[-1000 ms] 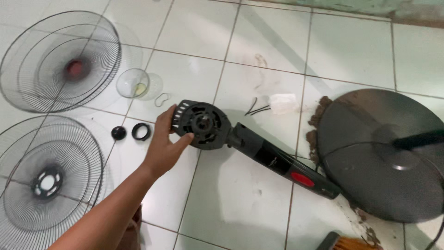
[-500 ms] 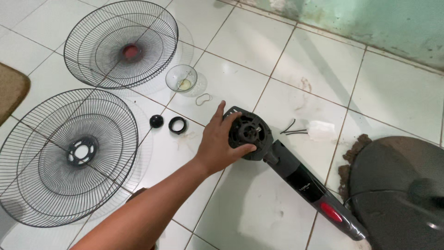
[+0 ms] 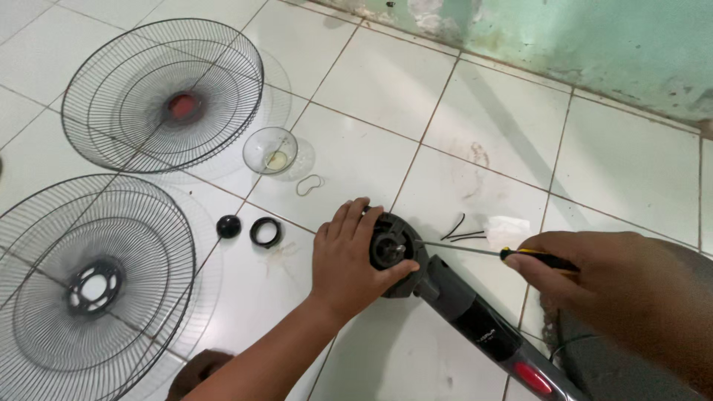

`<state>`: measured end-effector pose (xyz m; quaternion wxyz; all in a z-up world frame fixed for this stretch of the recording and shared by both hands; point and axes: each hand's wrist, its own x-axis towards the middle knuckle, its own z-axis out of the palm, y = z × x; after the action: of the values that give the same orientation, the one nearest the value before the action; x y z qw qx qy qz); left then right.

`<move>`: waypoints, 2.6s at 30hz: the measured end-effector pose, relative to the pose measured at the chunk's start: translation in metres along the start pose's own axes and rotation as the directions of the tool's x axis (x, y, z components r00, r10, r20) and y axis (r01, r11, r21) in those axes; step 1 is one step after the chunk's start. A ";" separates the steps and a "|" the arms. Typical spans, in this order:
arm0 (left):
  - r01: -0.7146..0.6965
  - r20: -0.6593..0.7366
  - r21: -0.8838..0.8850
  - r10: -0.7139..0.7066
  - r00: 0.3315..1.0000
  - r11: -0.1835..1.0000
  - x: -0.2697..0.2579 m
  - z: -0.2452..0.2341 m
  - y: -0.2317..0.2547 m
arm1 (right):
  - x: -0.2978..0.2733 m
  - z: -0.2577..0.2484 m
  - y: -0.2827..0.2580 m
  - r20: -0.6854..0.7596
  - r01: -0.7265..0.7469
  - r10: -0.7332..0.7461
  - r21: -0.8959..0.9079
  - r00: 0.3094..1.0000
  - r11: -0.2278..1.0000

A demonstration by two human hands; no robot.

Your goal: The person disassembles a standing fan by first unscrewing the neck joint to separate the motor head from the stand. They then use a screwdriver to remove screws from the motor housing, detaching the plastic casing to expose the internal motor components.

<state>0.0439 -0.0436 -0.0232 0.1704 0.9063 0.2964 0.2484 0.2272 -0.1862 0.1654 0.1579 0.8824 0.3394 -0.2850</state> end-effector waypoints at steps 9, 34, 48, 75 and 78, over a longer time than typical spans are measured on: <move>0.000 -0.033 -0.021 0.000 0.999 1.000 0.000 -0.003 0.000 | 0.020 -0.015 -0.021 0.039 0.149 -0.146 -0.098 0.989 0.984; -0.035 -0.090 -0.066 0.029 0.996 0.997 0.001 -0.004 0.003 | 0.034 -0.025 -0.037 0.044 0.405 -0.411 0.102 0.910 0.909; -0.037 -0.002 -0.136 0.037 0.999 0.990 0.001 -0.004 0.006 | 0.034 -0.056 -0.102 0.331 0.107 -0.022 -0.240 0.943 0.965; -0.009 0.003 -0.060 0.009 1.000 0.998 0.004 0.000 0.001 | 0.001 -0.009 -0.076 -0.381 0.311 -0.246 0.119 0.892 0.943; -0.007 0.043 -0.030 0.008 0.999 1.000 0.008 -0.003 0.004 | 0.006 -0.003 -0.073 -0.352 0.327 -0.244 0.198 0.904 0.924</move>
<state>0.0498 -0.0413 -0.0164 0.1894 0.9099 0.2855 0.2339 0.1821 -0.1292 0.1577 -0.0568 0.8698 0.4480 -0.1989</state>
